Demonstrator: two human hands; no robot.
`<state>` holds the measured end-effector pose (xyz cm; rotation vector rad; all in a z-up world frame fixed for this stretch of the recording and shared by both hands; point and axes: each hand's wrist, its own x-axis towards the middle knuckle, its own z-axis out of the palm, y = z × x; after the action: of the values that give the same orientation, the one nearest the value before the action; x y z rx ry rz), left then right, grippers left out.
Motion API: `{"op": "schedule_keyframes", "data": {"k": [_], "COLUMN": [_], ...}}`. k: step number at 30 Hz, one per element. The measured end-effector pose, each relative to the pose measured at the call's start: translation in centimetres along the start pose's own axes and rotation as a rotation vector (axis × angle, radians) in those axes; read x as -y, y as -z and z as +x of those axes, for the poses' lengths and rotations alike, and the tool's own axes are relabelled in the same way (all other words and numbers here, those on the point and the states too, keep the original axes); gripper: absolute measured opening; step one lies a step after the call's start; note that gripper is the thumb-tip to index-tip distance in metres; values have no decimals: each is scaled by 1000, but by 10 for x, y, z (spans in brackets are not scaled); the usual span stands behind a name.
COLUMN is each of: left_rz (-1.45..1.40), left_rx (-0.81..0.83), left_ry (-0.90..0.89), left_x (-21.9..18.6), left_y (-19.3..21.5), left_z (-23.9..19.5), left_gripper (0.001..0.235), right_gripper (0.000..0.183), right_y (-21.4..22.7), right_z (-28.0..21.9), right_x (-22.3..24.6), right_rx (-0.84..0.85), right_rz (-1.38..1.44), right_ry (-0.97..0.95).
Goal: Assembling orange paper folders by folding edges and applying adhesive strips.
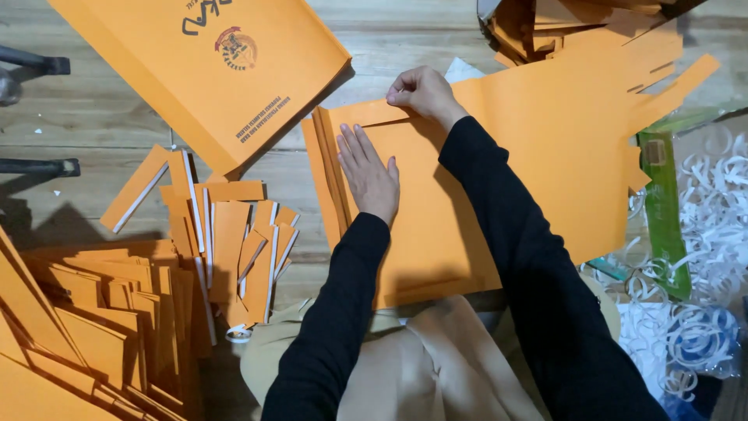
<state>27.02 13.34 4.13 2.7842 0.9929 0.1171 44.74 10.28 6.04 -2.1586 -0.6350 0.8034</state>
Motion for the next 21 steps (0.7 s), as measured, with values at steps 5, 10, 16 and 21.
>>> {"op": "schedule_keyframes", "data": {"k": [5,10,16,21], "left_rz": [38,134,130,174], "left_rx": [-33,-36,-47,-19], "left_ry": [-23,-59,-62,-60], "left_x": [1,4,4,3], "left_y": [-2,-1,-2,-4], "left_z": [2,1,0,1], "left_gripper": [76,73,74,73], "right_gripper": [7,9,9,12], "right_y": [-1,-3,-4,-4], "right_z": [5,5,3,3], "right_x": [1,1,7,10], "right_rx": [-18,-33,-29,-41], "right_rz": [-65,-68,-114,-141], "right_ry": [21,33,-13,8]}}
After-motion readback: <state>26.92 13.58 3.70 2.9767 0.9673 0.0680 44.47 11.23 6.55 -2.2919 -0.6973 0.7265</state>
